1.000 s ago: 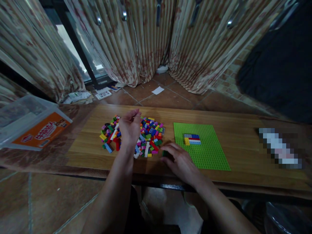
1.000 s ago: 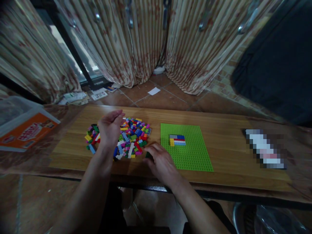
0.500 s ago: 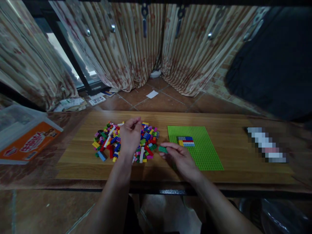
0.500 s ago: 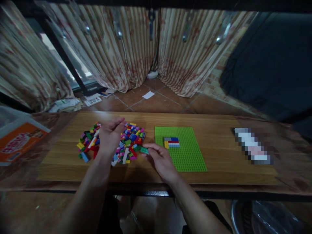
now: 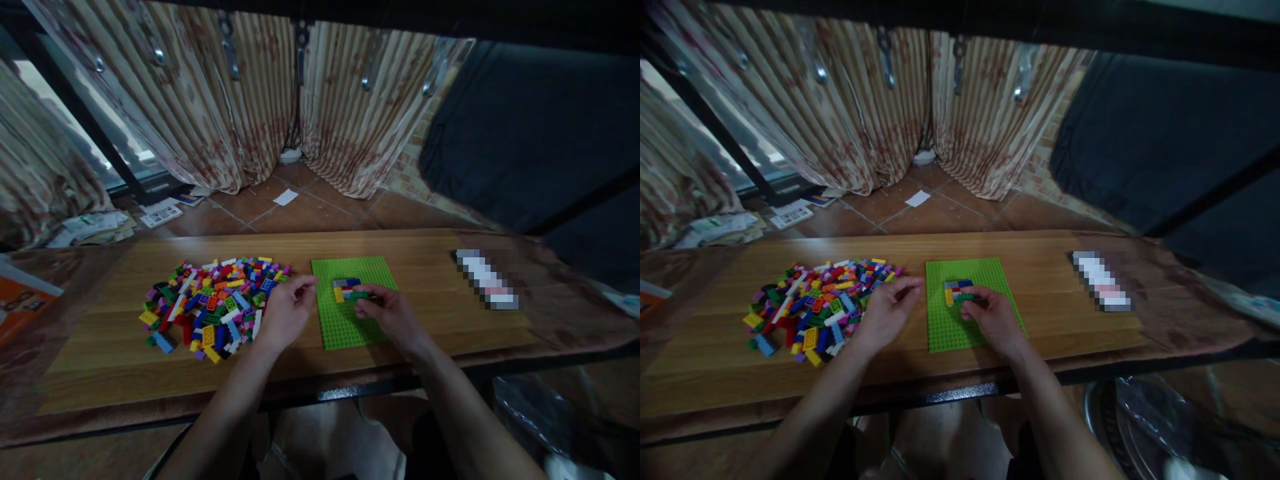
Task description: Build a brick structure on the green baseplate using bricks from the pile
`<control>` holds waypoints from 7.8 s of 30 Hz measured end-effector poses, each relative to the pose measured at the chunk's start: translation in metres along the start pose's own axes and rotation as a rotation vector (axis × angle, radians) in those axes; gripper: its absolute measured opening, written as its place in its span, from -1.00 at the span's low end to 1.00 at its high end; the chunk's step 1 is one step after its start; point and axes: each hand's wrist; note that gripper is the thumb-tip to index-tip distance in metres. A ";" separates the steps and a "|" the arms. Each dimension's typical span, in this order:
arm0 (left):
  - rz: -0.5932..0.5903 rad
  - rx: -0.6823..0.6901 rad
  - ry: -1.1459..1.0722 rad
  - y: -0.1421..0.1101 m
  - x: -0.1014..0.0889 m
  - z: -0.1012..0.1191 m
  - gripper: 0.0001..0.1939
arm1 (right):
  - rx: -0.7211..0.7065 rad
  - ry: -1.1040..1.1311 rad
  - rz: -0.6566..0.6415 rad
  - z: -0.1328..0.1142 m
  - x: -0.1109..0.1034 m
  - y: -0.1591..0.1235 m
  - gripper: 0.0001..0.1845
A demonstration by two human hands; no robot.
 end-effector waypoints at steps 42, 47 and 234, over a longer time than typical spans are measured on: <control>-0.170 0.062 0.430 -0.011 0.041 0.003 -0.61 | -0.323 -0.790 -0.017 0.006 0.004 -0.004 -0.85; -0.164 0.064 0.421 -0.011 0.041 0.003 -0.63 | -0.323 -0.830 -0.024 0.004 0.005 -0.005 -0.85; 0.016 0.263 0.563 -0.024 0.051 0.009 -0.66 | -0.284 -0.582 0.165 -0.008 -0.031 0.012 -0.82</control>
Point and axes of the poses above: each hand's wrist, its own y-axis towards the middle knuckle, its own x-axis out of the palm, z = x × y, and after that the axes turned 10 degrees about y, right-handed
